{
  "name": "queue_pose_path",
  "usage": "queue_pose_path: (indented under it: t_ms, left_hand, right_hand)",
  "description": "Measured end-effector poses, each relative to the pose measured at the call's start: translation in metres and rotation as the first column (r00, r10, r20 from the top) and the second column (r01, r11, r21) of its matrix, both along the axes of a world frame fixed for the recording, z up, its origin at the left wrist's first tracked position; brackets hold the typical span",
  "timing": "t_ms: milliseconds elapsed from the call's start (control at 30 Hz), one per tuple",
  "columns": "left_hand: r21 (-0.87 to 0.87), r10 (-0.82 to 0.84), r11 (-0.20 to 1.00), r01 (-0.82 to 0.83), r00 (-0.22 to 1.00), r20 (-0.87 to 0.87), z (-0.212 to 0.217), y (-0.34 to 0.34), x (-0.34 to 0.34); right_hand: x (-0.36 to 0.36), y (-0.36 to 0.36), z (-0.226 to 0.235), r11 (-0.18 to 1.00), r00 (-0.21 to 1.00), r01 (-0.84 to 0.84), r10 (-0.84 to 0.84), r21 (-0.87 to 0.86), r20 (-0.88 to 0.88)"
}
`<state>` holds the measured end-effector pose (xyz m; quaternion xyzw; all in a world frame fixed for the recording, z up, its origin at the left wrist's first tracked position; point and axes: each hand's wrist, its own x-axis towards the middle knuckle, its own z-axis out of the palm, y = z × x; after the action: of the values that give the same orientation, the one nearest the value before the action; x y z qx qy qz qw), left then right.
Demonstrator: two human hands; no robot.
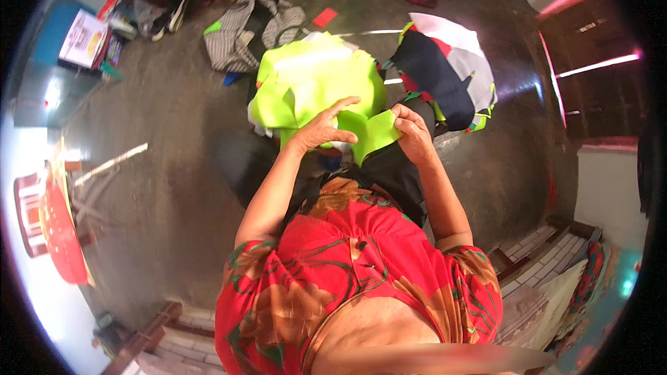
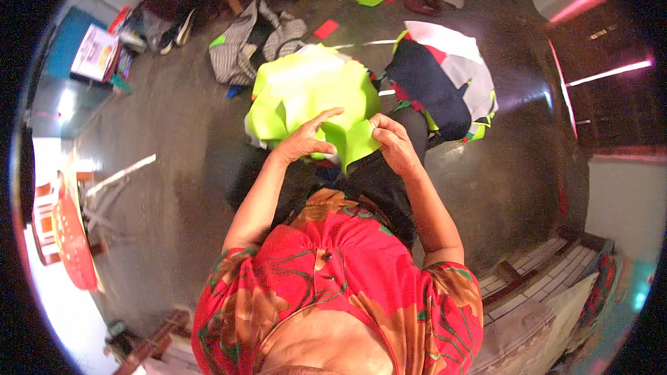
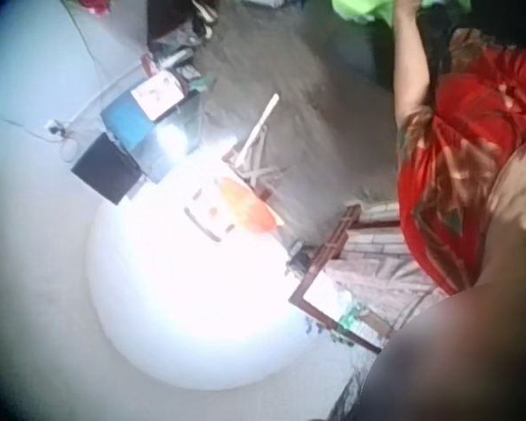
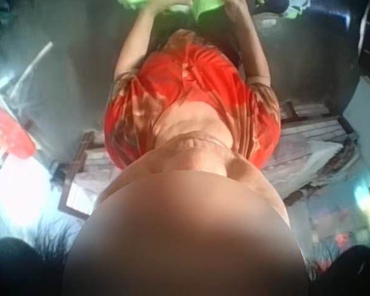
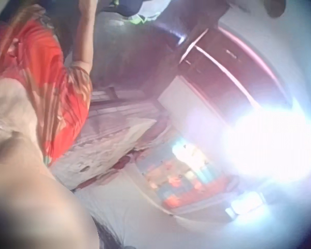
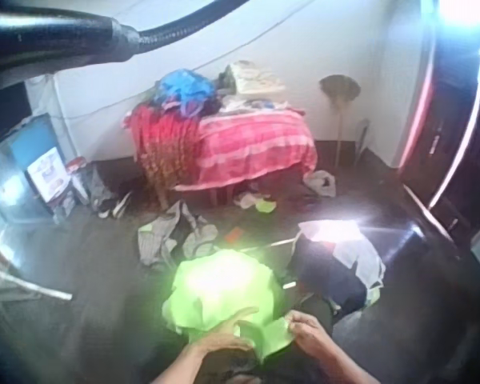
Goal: The person sits on the floor and sorts through a pile of colorful fabric pieces. They pick up individual pieces, inspect them, and place them into separate stacks based on color or type.
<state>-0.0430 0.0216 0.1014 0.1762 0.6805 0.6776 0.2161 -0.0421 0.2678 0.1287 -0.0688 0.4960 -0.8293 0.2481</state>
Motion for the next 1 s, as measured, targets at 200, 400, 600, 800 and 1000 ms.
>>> queue_pose_path:
  t_ms: [200, 400, 600, 800, 1000]
  left_hand:
    - [0.188, -0.030, 0.981, -0.051, 0.913, 0.407, -0.045, 0.006, 0.051]
    - [0.015, 0.258, 0.961, -0.277, 0.910, 0.326, -0.075, -0.006, 0.087]
    - [-0.097, 0.397, 0.918, -0.386, 0.902, 0.172, -0.083, -0.004, 0.081]
    - [-0.234, 0.543, 0.834, -0.500, 0.819, 0.185, -0.119, -0.009, 0.047]
    - [-0.368, 0.677, 0.695, -0.617, 0.734, 0.047, -0.126, -0.023, 0.047]
  right_hand:
    - [0.008, -0.006, -0.015, 0.996, 0.993, -0.091, 0.092, -0.015, 0.071]
    - [-0.003, -0.009, -0.024, 0.602, 0.921, 0.058, 0.276, 0.796, -0.276]
    - [-0.010, -0.018, -0.043, 0.488, 0.873, 0.167, 0.331, 0.857, -0.358]
    - [-0.057, -0.034, -0.064, 0.400, 0.761, 0.396, 0.361, 0.827, -0.539]
    - [-0.057, -0.046, -0.046, 0.384, 0.808, 0.405, 0.275, 0.830, -0.521]
